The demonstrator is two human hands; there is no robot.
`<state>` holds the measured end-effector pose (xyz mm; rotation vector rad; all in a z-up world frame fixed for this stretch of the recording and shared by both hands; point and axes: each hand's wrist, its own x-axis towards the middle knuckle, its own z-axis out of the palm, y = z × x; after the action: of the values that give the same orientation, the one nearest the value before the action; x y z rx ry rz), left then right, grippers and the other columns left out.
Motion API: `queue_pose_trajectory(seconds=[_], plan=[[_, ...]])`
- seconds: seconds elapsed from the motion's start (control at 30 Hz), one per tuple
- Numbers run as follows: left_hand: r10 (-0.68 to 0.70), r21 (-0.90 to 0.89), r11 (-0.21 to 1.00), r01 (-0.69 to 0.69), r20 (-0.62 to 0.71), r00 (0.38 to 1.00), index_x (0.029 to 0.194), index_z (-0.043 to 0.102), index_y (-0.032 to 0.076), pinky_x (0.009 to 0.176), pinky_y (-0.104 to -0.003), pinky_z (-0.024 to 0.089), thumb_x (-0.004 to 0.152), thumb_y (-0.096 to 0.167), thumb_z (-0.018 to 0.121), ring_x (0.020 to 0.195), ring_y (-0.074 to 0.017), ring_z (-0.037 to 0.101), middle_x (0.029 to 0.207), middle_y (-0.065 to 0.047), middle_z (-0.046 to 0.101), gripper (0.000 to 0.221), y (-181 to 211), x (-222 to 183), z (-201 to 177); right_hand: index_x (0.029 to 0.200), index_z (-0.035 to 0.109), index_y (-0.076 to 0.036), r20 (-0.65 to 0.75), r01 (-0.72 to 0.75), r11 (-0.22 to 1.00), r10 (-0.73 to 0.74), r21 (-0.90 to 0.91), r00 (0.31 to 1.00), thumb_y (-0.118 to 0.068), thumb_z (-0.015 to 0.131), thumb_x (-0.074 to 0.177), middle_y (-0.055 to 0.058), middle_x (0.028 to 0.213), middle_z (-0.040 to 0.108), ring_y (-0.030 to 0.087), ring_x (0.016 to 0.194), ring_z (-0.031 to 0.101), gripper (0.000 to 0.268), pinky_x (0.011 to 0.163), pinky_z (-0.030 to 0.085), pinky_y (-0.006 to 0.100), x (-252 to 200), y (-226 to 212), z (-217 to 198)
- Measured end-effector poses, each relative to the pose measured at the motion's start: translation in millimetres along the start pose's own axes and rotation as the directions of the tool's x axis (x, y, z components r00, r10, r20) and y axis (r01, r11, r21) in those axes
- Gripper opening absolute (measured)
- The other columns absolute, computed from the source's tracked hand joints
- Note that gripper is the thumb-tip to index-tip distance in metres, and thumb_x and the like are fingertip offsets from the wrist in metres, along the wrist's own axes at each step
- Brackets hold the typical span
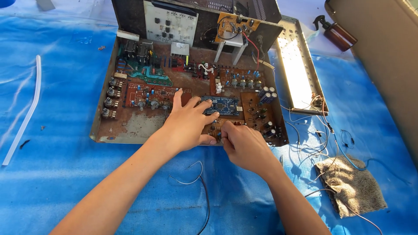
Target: Connecting wires and a microcontroller board to a larger electronic circuit assembly on a repair bench.
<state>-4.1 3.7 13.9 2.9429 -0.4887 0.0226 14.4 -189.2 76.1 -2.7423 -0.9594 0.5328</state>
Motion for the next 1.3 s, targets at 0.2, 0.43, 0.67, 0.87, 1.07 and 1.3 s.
queue_pose_trajectory(seconds=[0.2, 0.43, 0.67, 0.87, 1.07, 1.3], plan=[[0.011, -0.017, 1.0, -0.011, 0.003, 1.0, 0.141, 0.067, 0.025, 0.116, -0.08, 0.01, 0.085, 0.069, 0.073, 0.142, -0.0412, 0.047, 0.154, -0.012, 0.055, 0.071, -1.8, 0.7, 1.7, 0.086, 0.057, -0.011, -0.001, 0.037, 0.997, -0.037, -0.066, 0.999, -0.013, 0.055, 0.096, 0.005, 0.057, 0.055, 0.032, 0.056, 0.062, 0.011, 0.051, 0.051, 0.04, -0.4, 3.4, 8.4], [0.007, -0.015, 1.0, -0.007, -0.013, 1.0, 0.139, 0.069, 0.026, 0.115, -0.079, 0.011, 0.087, 0.069, 0.072, 0.143, -0.0398, 0.048, 0.153, -0.011, 0.056, 0.068, -2.2, -0.6, 2.8, 0.091, 0.06, -0.012, -0.075, -0.002, 1.0, 0.0, -0.029, 0.997, -0.012, 0.059, 0.096, 0.002, 0.056, 0.059, 0.025, 0.057, 0.065, 0.005, 0.052, 0.055, 0.036, -5.3, 7.6, 15.3], [0.002, 0.01, 1.0, -0.002, -0.039, 0.999, 0.14, 0.068, 0.026, 0.117, -0.078, 0.013, 0.088, 0.068, 0.072, 0.142, -0.0394, 0.049, 0.152, -0.011, 0.057, 0.066, 1.5, -2.3, 1.8, 0.095, 0.067, -0.01, -0.116, -0.06, 0.996, 0.053, -0.063, 0.992, -0.014, 0.064, 0.095, 0.002, 0.055, 0.064, 0.025, 0.054, 0.068, 0.006, 0.051, 0.055, 0.035, 0.2, 8.4, 14.6], [-0.001, -0.012, 1.0, 0.0, -0.045, 0.999, 0.139, 0.069, 0.027, 0.116, -0.079, 0.012, 0.087, 0.067, 0.074, 0.142, -0.0396, 0.049, 0.152, -0.011, 0.057, 0.066, -0.1, -1.9, 3.5, 0.103, 0.068, -0.01, -0.096, -0.108, 0.994, 0.105, -0.029, 0.99, -0.018, 0.064, 0.097, -0.002, 0.049, 0.063, 0.019, 0.048, 0.065, 0.011, 0.051, 0.054, 0.033, -0.6, 5.9, 16.5], [0.005, 0.0, 1.0, -0.005, -0.059, 0.998, 0.139, 0.069, 0.027, 0.116, -0.079, 0.013, 0.088, 0.067, 0.073, 0.141, -0.0396, 0.049, 0.151, -0.011, 0.057, 0.065, 1.2, -1.8, 5.4, 0.112, 0.067, -0.006, -0.067, -0.092, 0.995, 0.089, -0.032, 0.994, -0.018, 0.062, 0.098, -0.001, 0.043, 0.058, 0.02, 0.04, 0.059, 0.02, 0.049, 0.049, 0.033, 0.7, 10.8, 20.8], [0.005, 0.01, 1.0, -0.004, -0.071, 0.997, 0.138, 0.07, 0.028, 0.115, -0.079, 0.013, 0.087, 0.068, 0.074, 0.141, -0.04, 0.05, 0.151, -0.011, 0.057, 0.065, -0.3, -1.3, 9.3, 0.113, 0.066, -0.007, -0.067, -0.071, 0.997, 0.07, -0.016, 0.995, -0.016, 0.061, 0.097, -0.001, 0.043, 0.058, 0.019, 0.039, 0.059, 0.019, 0.05, 0.049, 0.032, 0.5, 12.8, 23.9]])
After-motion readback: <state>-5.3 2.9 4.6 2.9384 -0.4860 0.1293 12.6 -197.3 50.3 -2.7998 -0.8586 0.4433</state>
